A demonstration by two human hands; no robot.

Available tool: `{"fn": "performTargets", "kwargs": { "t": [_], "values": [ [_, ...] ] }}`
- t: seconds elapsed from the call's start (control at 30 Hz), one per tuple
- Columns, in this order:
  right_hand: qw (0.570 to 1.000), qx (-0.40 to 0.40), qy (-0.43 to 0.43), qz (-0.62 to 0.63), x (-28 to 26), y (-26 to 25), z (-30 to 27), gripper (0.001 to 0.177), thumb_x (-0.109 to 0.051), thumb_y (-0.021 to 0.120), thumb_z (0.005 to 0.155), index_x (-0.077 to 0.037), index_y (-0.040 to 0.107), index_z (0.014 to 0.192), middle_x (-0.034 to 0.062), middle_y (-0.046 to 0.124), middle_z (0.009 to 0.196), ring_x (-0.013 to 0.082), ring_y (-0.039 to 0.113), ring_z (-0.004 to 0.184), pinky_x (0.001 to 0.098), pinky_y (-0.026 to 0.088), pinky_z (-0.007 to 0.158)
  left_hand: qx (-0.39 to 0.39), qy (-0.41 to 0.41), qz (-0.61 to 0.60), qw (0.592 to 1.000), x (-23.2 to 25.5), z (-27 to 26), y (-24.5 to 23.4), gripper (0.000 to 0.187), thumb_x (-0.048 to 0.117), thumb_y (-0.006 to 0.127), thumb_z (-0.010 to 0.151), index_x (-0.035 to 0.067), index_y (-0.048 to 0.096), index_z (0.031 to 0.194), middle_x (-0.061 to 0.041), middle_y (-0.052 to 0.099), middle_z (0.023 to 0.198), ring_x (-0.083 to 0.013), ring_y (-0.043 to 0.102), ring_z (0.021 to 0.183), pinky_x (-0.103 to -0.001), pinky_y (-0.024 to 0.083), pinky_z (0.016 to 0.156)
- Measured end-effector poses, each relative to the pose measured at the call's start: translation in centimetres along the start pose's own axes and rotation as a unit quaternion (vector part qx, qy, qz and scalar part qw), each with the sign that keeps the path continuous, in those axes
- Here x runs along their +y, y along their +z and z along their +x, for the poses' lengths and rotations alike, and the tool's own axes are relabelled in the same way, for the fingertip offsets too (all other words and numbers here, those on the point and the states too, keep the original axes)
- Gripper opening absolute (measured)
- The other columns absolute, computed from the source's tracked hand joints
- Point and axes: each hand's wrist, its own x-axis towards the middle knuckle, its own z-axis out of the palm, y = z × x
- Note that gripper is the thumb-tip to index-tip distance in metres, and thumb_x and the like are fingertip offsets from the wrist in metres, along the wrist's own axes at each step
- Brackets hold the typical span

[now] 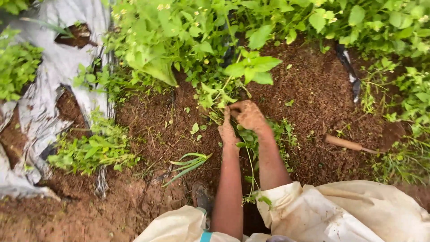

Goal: The person uses a small hand hoe to loosen the soil around a patch of green leafy plants and then pulls out the weeds by hand. The removed weeds are gathered and tossed aside.

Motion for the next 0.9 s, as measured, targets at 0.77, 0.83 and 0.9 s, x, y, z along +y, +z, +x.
{"fn": "performTargets", "kwargs": {
  "t": [0.77, 0.83, 0.9],
  "values": [
    [0.696, -0.146, -0.344, 0.613, 12.7, -1.8, 21.2, 0.05, -0.059, 0.033, 0.106, -0.022, 0.046, 0.074, 0.0006, 0.024, 0.054, 0.0186, 0.023, 0.044, 0.0348, 0.031, 0.047, 0.002, 0.094, -0.063, 0.994, -9.6, 7.8, -3.6, 0.044, 0.035, 0.081, 0.089, 0.004, 0.057, 0.069, -0.006, 0.055, 0.065, -0.0105, 0.05, 0.056, -0.031, 0.042, 0.058],
    [0.729, 0.374, -0.057, 0.571, 8.5, -2.4, 14.9, 0.042, -0.054, 0.049, 0.098, -0.018, 0.044, 0.079, -0.003, 0.041, 0.053, 0.016, 0.043, 0.04, 0.0309, 0.039, 0.031, 0.03, 0.106, -0.096, 0.989, -11.8, 9.5, -4.0, 0.05, 0.033, 0.083, 0.09, 0.001, 0.056, 0.062, -0.009, 0.051, 0.058, -0.0145, 0.045, 0.049, -0.034, 0.042, 0.053],
    [0.731, 0.388, -0.038, 0.56, 8.5, -3.6, 10.9, 0.041, -0.051, 0.055, 0.098, -0.016, 0.047, 0.077, -0.0025, 0.035, 0.053, 0.0157, 0.037, 0.04, 0.0304, 0.033, 0.033, 0.044, 0.094, -0.059, 0.993, -12.2, 9.5, -3.4, 0.051, 0.039, 0.081, 0.091, 0.005, 0.058, 0.061, -0.009, 0.052, 0.054, -0.0129, 0.043, 0.045, -0.034, 0.037, 0.051]
  ]
}}
